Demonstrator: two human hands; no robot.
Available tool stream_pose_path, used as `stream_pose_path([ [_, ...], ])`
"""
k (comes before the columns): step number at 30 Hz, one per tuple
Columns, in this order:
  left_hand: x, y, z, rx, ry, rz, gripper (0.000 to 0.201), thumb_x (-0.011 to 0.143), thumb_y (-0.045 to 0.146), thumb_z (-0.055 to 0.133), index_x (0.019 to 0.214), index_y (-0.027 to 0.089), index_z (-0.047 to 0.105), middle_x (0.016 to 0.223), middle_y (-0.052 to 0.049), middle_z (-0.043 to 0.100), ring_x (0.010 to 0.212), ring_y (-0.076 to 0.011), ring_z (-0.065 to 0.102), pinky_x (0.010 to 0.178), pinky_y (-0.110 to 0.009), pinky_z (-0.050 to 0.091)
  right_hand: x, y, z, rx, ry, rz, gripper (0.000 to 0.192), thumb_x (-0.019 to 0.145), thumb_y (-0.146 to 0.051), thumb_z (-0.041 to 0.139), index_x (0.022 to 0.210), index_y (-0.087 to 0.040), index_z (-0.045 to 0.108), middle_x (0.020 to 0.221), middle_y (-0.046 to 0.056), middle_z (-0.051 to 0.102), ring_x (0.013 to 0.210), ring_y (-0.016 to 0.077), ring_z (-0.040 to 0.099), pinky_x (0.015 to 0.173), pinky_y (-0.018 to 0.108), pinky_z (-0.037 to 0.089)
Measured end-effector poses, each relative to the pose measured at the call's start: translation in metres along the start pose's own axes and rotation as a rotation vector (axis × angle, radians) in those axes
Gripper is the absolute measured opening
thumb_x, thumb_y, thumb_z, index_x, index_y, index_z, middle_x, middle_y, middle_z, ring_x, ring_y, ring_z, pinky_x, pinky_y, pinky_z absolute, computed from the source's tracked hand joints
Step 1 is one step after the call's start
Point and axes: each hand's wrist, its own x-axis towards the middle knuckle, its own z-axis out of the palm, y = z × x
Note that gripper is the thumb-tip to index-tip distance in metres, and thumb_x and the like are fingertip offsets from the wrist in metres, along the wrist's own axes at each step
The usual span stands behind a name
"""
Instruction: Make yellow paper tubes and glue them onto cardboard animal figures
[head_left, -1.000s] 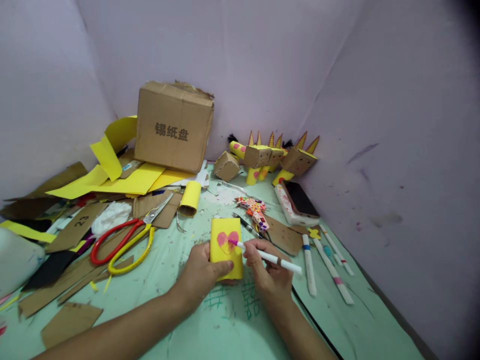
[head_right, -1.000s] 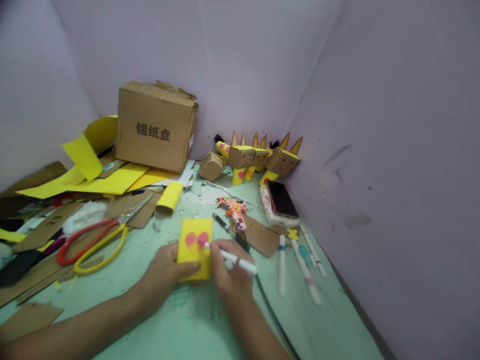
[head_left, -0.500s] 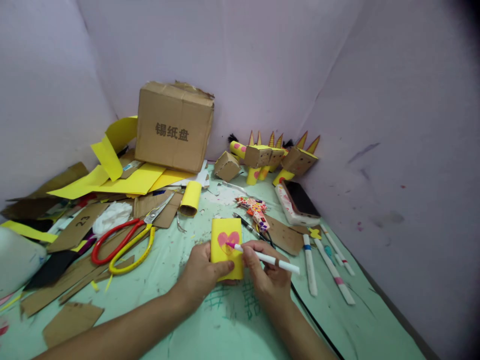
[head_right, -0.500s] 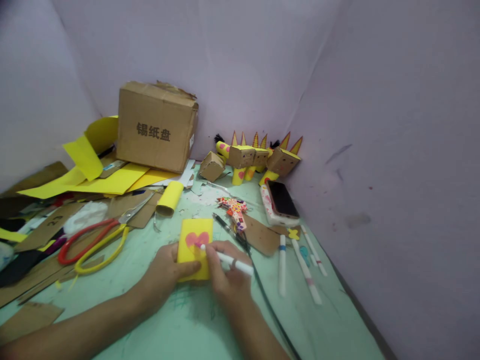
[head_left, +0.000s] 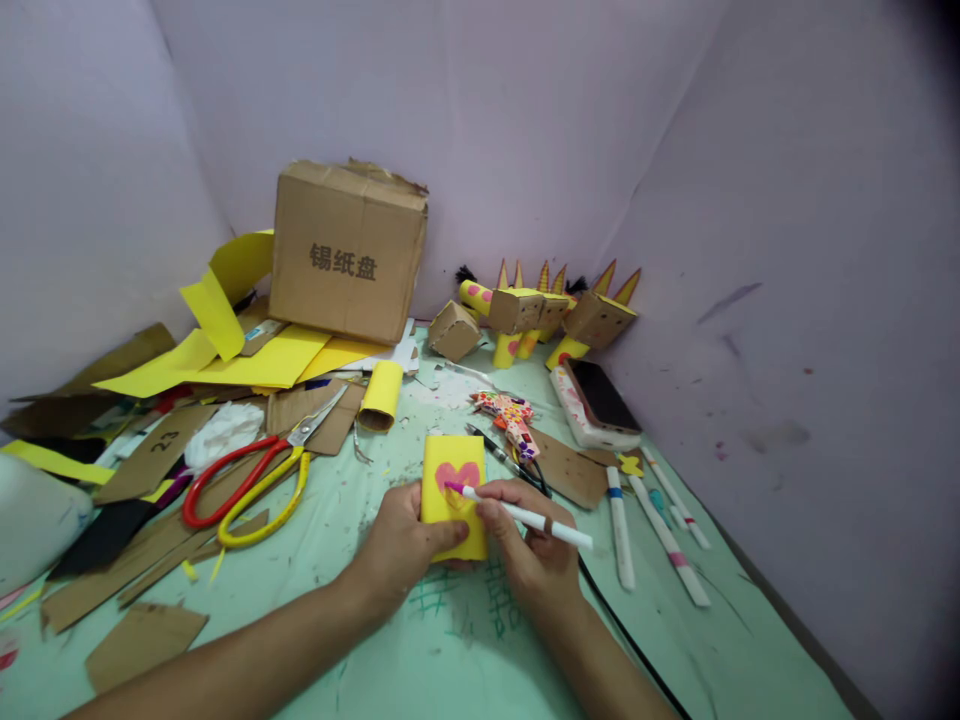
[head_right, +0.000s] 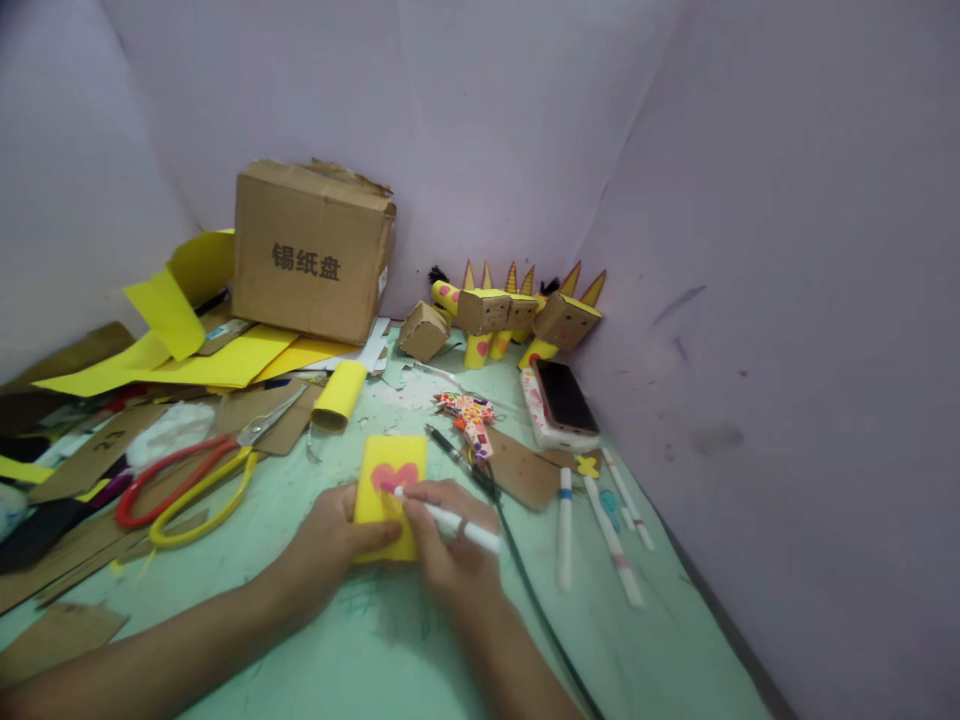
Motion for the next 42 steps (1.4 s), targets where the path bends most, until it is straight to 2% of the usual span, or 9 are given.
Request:
stream_pose_path([
  [7,0.0021,-0.0005,-0.0032,0.014,-0.056,-0.025,0.031,0.052,0.013,0.069,0.081,0.008,0.061,0.065,-0.006,0.068,0.058,-0.0198,0.063,0.05,-0.029,0.051,-0.0009,0.001,-0.003,0.047,0.02,0.098,0.02,0.08,-0.03,0.055,0.067,-0.018,0.063,0.06,0.001,0.063,0.056,0.0145,0.058,0.054,0.025,0.044],
  [11,0.0032,-0.0005,-0.0049,0.037,-0.088,-0.038,0.032,0.052,0.015,0.07,0.081,0.008,0.061,0.064,-0.006,0.068,0.056,-0.019,0.062,0.046,-0.027,0.05,0.0009,-0.0006,-0.0036,0.054,0.015,0.056,0.015,0.08,-0.026,0.056,0.071,-0.018,0.066,0.064,0.002,0.065,0.059,0.0151,0.059,0.053,0.025,0.045],
  [15,0.0021,0.0012,-0.0061,0.055,-0.131,-0.052,0.03,0.052,0.014,0.069,0.081,0.009,0.062,0.064,-0.006,0.068,0.055,-0.0186,0.062,0.044,-0.026,0.05,0.0033,-0.001,-0.0046,0.081,-0.012,0.022,0.011,0.078,-0.023,0.058,0.077,-0.02,0.068,0.071,0.003,0.069,0.065,0.0168,0.063,0.059,0.026,0.048],
  [21,0.0009,0.0046,-0.0056,0.082,-0.164,-0.063,0.025,0.053,0.013,0.066,0.077,0.009,0.063,0.061,-0.006,0.066,0.051,-0.0161,0.06,0.04,-0.024,0.049,0.0003,0.0003,-0.0064,0.092,0.019,0.13,0.019,0.079,-0.032,0.057,0.068,-0.019,0.065,0.061,0.002,0.065,0.058,0.0159,0.059,0.052,0.025,0.044],
  [24,0.0017,0.0047,-0.0062,0.08,-0.193,-0.061,0.023,0.052,0.013,0.065,0.075,0.009,0.064,0.061,-0.006,0.066,0.049,-0.0154,0.059,0.039,-0.023,0.048,0.0004,0.0012,-0.0073,0.098,0.01,0.139,0.02,0.08,-0.033,0.056,0.068,-0.018,0.065,0.063,0.002,0.065,0.059,0.0162,0.06,0.051,0.025,0.043],
  [28,0.0024,0.0035,-0.0074,0.082,-0.189,-0.07,0.026,0.053,0.012,0.065,0.078,0.009,0.064,0.062,-0.006,0.066,0.05,-0.0158,0.06,0.038,-0.022,0.049,0.0024,0.0004,-0.0074,0.087,-0.015,0.077,0.016,0.08,-0.03,0.056,0.074,-0.02,0.067,0.067,0.003,0.067,0.06,0.0163,0.059,0.053,0.026,0.044],
  [34,0.0024,0.0025,-0.0077,0.079,-0.171,-0.069,0.025,0.052,0.011,0.065,0.076,0.009,0.063,0.061,-0.005,0.066,0.048,-0.0152,0.059,0.038,-0.023,0.049,0.0014,-0.0016,-0.007,0.16,0.011,0.176,0.022,0.078,-0.034,0.058,0.064,-0.018,0.065,0.051,-0.001,0.056,0.054,0.0146,0.056,0.05,0.024,0.042],
  [39,0.0037,0.0016,-0.0085,0.076,-0.185,-0.072,0.027,0.052,0.012,0.065,0.078,0.009,0.063,0.061,-0.005,0.066,0.049,-0.0156,0.059,0.039,-0.023,0.049,0.0021,0.0022,-0.0088,0.102,0.028,0.128,0.017,0.079,-0.033,0.058,0.074,-0.019,0.068,0.06,0.001,0.063,0.055,0.0145,0.056,0.048,0.024,0.041],
  [42,0.004,0.0014,-0.0087,0.075,-0.181,-0.06,0.027,0.052,0.012,0.065,0.079,0.009,0.063,0.062,-0.005,0.066,0.049,-0.0157,0.059,0.039,-0.024,0.049,0.0023,0.0031,-0.0093,0.119,0.017,0.159,0.02,0.079,-0.035,0.058,0.07,-0.019,0.067,0.056,0.001,0.061,0.053,0.0142,0.055,0.048,0.024,0.041],
])
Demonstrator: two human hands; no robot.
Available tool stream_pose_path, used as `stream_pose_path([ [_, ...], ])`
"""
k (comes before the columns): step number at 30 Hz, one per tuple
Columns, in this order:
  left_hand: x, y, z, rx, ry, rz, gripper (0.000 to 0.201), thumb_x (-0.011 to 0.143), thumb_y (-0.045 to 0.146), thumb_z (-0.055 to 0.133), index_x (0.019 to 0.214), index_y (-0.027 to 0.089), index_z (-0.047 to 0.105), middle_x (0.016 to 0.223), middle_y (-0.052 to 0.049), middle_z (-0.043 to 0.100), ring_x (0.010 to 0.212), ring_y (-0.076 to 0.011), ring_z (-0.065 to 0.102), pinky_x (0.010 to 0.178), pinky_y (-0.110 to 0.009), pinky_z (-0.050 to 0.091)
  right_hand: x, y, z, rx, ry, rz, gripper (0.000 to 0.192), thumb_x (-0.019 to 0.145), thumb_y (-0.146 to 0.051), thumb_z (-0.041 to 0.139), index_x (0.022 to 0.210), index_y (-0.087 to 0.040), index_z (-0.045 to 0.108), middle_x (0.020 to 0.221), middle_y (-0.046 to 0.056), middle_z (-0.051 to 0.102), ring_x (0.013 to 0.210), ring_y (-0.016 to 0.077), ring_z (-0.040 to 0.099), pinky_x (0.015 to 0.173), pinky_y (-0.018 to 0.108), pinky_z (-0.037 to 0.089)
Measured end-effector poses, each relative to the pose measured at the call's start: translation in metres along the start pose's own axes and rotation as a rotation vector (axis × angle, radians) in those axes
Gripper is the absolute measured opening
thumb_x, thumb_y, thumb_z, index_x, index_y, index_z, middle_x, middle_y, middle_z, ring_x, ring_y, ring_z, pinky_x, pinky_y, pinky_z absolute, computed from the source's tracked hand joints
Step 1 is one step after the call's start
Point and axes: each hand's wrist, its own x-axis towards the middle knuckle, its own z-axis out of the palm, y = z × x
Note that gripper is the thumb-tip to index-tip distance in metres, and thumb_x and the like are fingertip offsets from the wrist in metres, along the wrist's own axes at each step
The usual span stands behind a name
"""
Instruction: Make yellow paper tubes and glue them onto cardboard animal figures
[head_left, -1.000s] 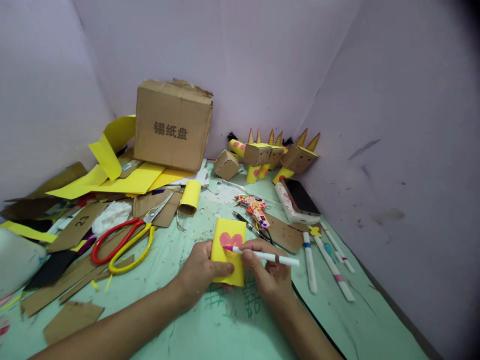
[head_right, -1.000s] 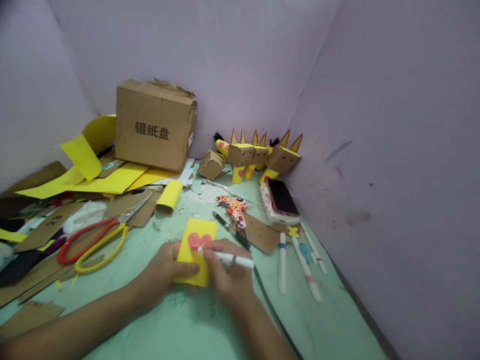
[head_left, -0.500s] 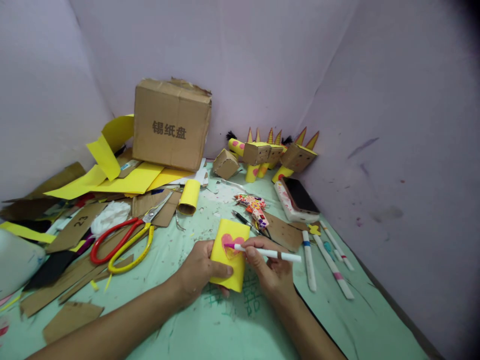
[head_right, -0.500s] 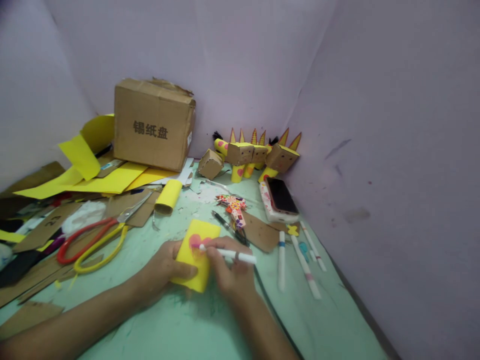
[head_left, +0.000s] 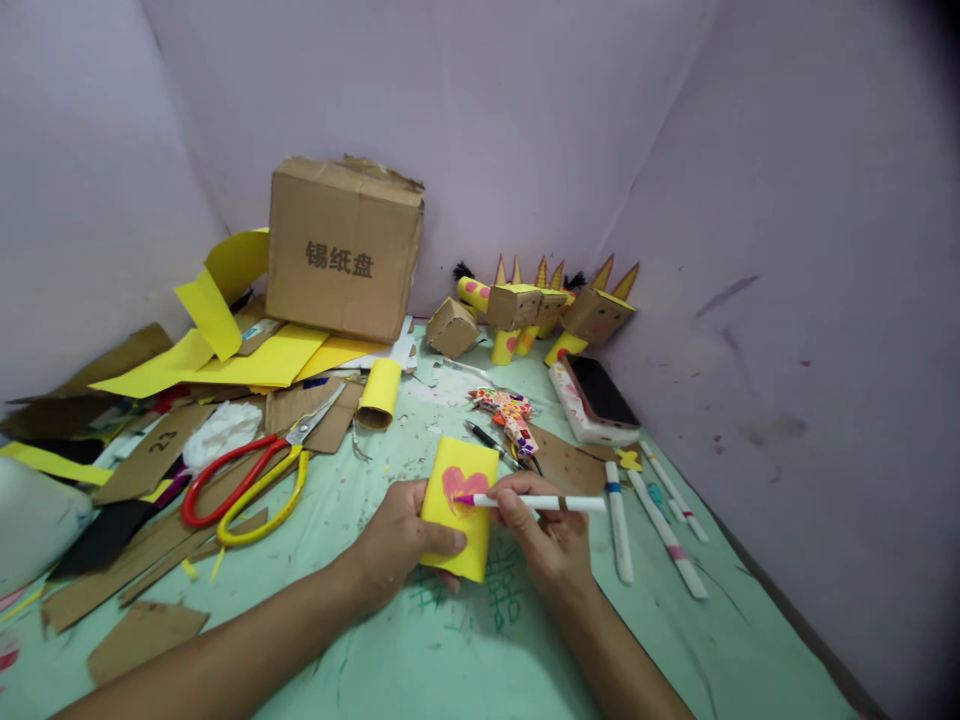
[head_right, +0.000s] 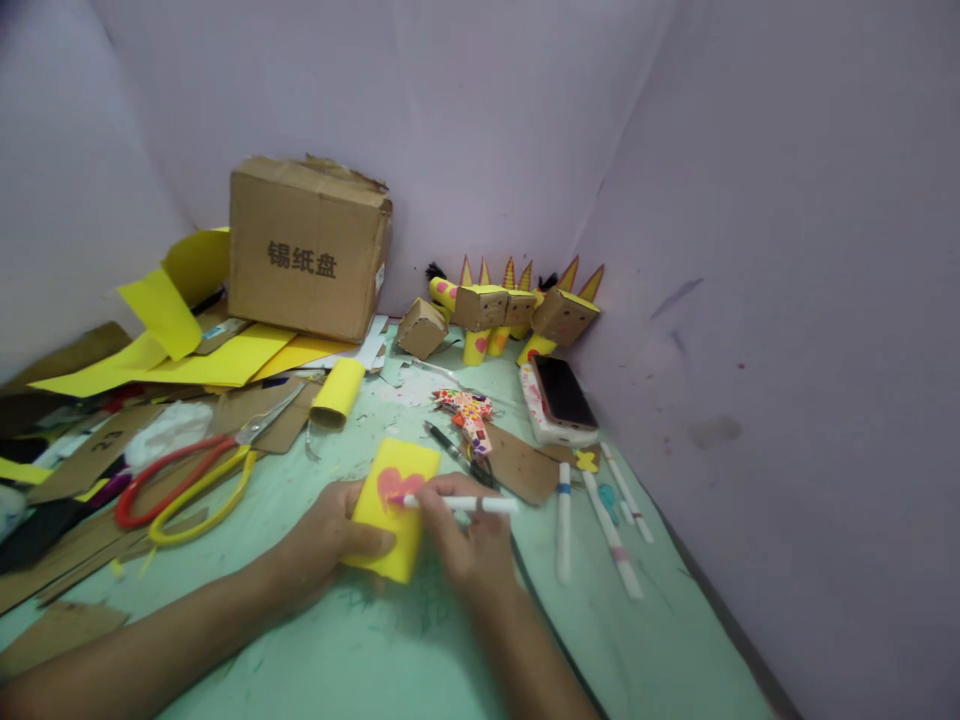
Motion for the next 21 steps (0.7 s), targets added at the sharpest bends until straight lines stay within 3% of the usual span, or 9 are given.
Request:
stream_pose_path([
  [21,-0.001,0.001,0.0012,0.027,0.029,-0.006,0.029,0.051,0.013,0.065,0.079,0.008,0.062,0.06,-0.005,0.067,0.05,-0.0154,0.06,0.04,-0.023,0.05,-0.0014,-0.0015,0.0027,0.075,0.034,0.044,0.022,0.078,-0.036,0.059,0.069,-0.018,0.066,0.054,0.0,0.058,0.053,0.0133,0.053,0.05,0.023,0.039],
])
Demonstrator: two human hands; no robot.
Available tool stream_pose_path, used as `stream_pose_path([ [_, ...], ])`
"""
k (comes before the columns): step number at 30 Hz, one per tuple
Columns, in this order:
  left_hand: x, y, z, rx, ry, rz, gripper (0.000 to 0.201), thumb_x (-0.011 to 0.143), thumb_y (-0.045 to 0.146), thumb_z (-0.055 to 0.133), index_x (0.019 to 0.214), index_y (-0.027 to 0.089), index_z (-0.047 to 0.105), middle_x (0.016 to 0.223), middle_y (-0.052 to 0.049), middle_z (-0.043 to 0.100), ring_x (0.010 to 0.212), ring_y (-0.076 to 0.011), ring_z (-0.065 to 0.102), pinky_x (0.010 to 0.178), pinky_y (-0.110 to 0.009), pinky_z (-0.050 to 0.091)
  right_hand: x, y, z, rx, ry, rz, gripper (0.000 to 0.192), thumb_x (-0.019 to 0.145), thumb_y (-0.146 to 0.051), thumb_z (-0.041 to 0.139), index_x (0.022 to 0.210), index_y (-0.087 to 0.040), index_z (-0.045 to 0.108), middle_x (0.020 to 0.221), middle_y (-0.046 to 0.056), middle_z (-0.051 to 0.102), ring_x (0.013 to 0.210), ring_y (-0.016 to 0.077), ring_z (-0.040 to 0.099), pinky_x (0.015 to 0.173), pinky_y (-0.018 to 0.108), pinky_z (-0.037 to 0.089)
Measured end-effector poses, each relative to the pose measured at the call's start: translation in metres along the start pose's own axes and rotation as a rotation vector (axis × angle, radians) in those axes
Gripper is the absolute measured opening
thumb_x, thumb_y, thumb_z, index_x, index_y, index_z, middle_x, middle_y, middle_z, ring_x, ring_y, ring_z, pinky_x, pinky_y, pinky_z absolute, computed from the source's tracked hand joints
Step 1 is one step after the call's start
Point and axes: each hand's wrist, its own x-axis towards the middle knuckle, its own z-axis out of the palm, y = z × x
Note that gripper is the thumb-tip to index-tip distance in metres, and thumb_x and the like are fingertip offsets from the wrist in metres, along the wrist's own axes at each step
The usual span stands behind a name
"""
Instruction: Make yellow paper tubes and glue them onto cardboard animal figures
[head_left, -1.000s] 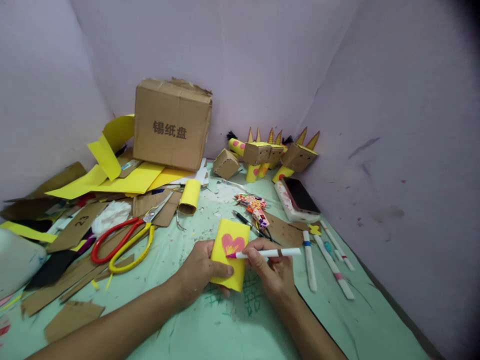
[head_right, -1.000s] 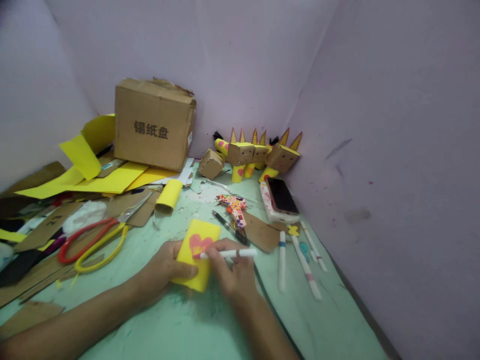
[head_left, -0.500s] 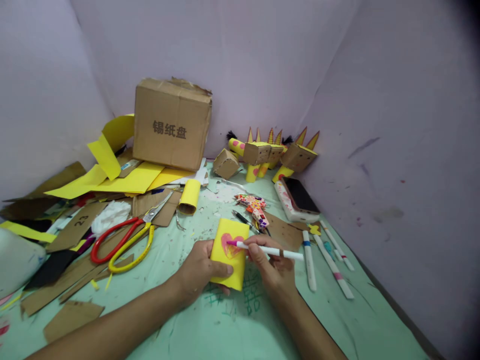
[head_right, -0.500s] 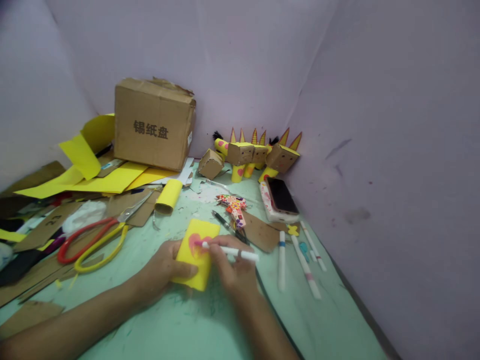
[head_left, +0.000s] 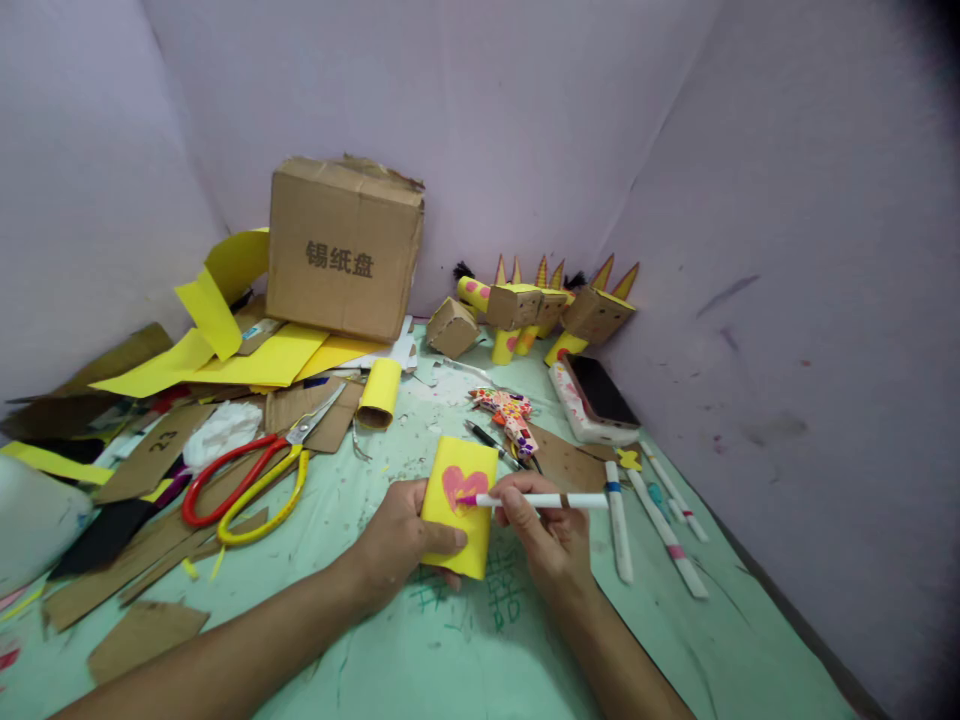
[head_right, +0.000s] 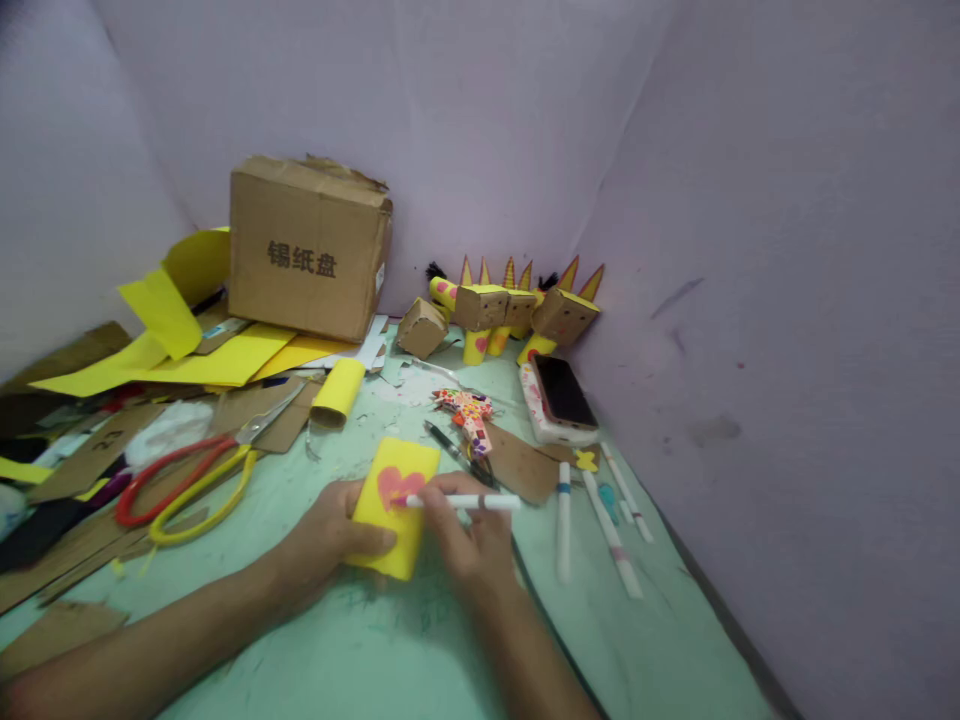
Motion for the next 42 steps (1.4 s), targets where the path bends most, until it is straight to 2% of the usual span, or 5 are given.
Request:
stream_pose_path([
  [7,0.0,0.0009,0.0018,0.004,0.025,0.002,0.029,0.05,0.012,0.066,0.079,0.008,0.062,0.061,-0.004,0.066,0.05,-0.0152,0.06,0.039,-0.023,0.05,0.0009,0.0027,-0.0017,0.017,-0.034,0.009,0.025,0.08,-0.037,0.058,0.066,-0.018,0.065,0.05,-0.001,0.056,0.049,0.0116,0.051,0.046,0.022,0.037],
  [10,-0.0001,0.0002,0.0016,-0.008,0.017,0.012,0.029,0.051,0.013,0.066,0.079,0.008,0.062,0.061,-0.004,0.067,0.049,-0.0152,0.06,0.04,-0.024,0.051,0.0017,0.0049,-0.0027,-0.038,-0.002,-0.035,0.021,0.08,-0.035,0.057,0.072,-0.018,0.066,0.053,0.0,0.058,0.051,0.012,0.051,0.047,0.022,0.038],
  [27,0.0004,-0.0015,0.0007,-0.008,0.023,0.02,0.032,0.051,0.014,0.067,0.082,0.008,0.063,0.063,-0.005,0.067,0.052,-0.0165,0.061,0.042,-0.025,0.051,-0.0009,0.0067,-0.0022,-0.053,0.043,-0.018,0.021,0.08,-0.036,0.057,0.073,-0.018,0.066,0.055,-0.001,0.059,0.052,0.0126,0.053,0.05,0.023,0.039],
  [39,0.0001,-0.0004,0.0015,-0.008,0.04,0.017,0.03,0.05,0.015,0.068,0.079,0.008,0.062,0.061,-0.005,0.067,0.051,-0.0169,0.06,0.042,-0.025,0.05,0.0006,0.0063,-0.0033,-0.077,-0.035,-0.037,0.021,0.08,-0.034,0.057,0.07,-0.018,0.065,0.054,0.0,0.059,0.052,0.0128,0.054,0.05,0.023,0.04],
  [42,-0.0002,-0.0004,0.0024,-0.012,0.06,0.015,0.031,0.05,0.015,0.068,0.079,0.008,0.062,0.061,-0.006,0.067,0.052,-0.0172,0.061,0.042,-0.026,0.051,0.0007,0.0064,-0.0033,-0.101,0.066,-0.03,0.021,0.08,-0.035,0.057,0.072,-0.018,0.065,0.054,-0.001,0.058,0.051,0.012,0.053,0.049,0.022,0.04],
])
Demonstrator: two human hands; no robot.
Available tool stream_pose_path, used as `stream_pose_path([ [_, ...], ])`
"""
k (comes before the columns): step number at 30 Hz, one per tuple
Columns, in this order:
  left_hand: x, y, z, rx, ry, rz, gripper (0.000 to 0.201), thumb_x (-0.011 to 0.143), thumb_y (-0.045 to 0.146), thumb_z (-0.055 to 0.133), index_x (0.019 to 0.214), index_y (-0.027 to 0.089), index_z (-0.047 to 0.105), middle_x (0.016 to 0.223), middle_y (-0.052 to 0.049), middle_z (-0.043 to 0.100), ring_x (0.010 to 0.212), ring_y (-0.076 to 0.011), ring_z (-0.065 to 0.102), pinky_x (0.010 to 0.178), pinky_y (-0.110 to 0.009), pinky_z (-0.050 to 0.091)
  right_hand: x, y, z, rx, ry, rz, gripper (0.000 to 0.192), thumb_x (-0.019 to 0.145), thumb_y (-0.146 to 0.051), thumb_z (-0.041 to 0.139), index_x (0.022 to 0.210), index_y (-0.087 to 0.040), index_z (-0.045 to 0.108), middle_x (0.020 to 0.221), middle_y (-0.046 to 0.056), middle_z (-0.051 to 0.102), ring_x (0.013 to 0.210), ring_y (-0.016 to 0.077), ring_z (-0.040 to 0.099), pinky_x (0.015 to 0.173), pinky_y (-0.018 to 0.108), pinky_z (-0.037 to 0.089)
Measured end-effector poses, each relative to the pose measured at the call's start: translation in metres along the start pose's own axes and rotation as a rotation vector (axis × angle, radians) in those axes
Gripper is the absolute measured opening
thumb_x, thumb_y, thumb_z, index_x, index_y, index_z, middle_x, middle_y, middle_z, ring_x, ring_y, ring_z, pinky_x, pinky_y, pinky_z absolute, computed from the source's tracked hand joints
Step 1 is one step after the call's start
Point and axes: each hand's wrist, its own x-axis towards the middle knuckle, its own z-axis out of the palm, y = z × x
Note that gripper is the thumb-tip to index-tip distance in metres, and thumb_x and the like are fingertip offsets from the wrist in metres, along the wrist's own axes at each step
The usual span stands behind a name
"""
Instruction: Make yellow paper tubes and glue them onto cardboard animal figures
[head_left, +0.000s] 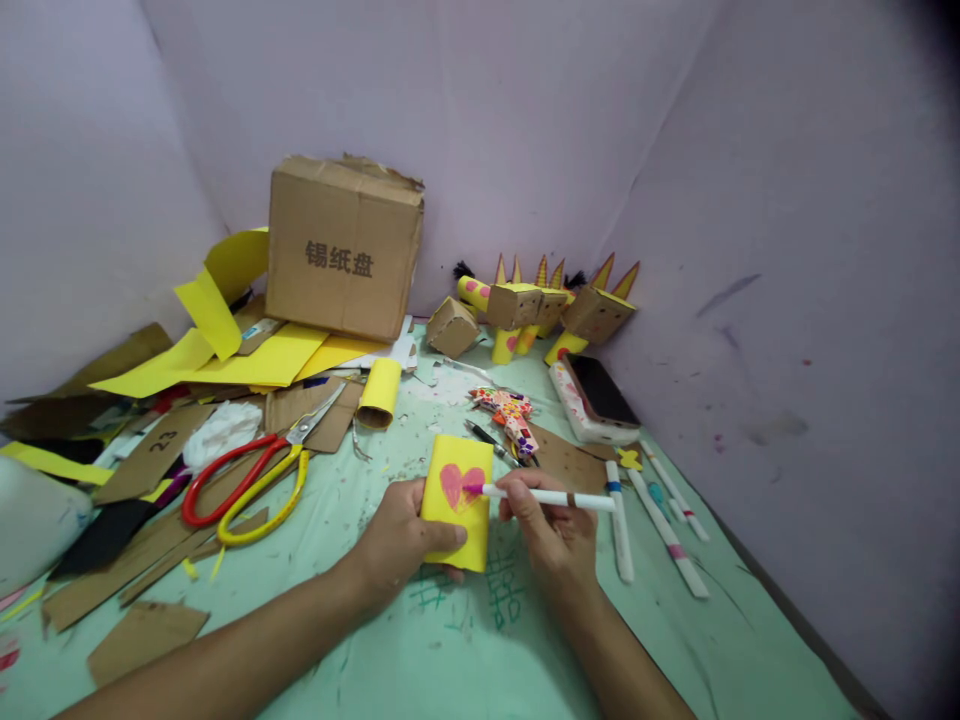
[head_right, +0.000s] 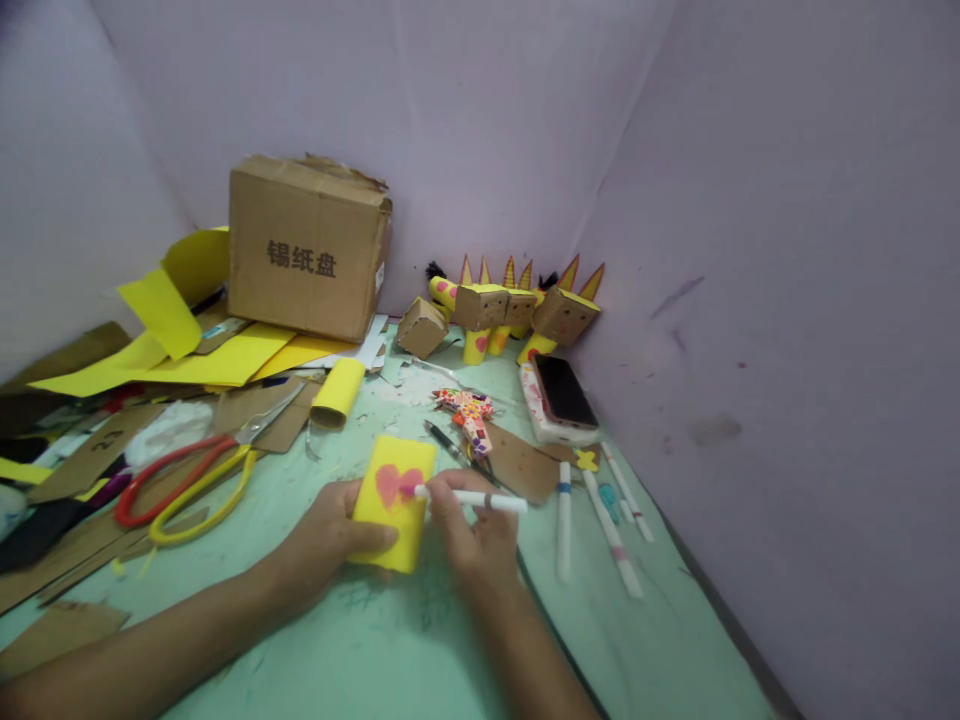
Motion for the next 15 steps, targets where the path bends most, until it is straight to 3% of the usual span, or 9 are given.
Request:
stream_pose_path([
  [9,-0.0005,0.0007,0.0032,0.014,0.069,0.018,0.029,0.051,0.015,0.069,0.078,0.007,0.062,0.063,-0.006,0.067,0.053,-0.0175,0.061,0.046,-0.028,0.052,-0.0009,-0.0012,0.0034,0.01,0.029,-0.012,0.021,0.08,-0.034,0.057,0.07,-0.017,0.065,0.055,0.0,0.059,0.052,0.0134,0.054,0.052,0.025,0.042],
  [15,-0.002,0.0013,0.0045,0.013,0.087,0.012,0.03,0.052,0.014,0.069,0.079,0.007,0.061,0.064,-0.007,0.068,0.056,-0.0186,0.062,0.048,-0.028,0.052,-0.0016,-0.0007,0.0042,0.025,-0.03,0.015,0.023,0.079,-0.036,0.058,0.068,-0.018,0.065,0.053,0.0,0.058,0.052,0.0136,0.054,0.052,0.025,0.042],
])
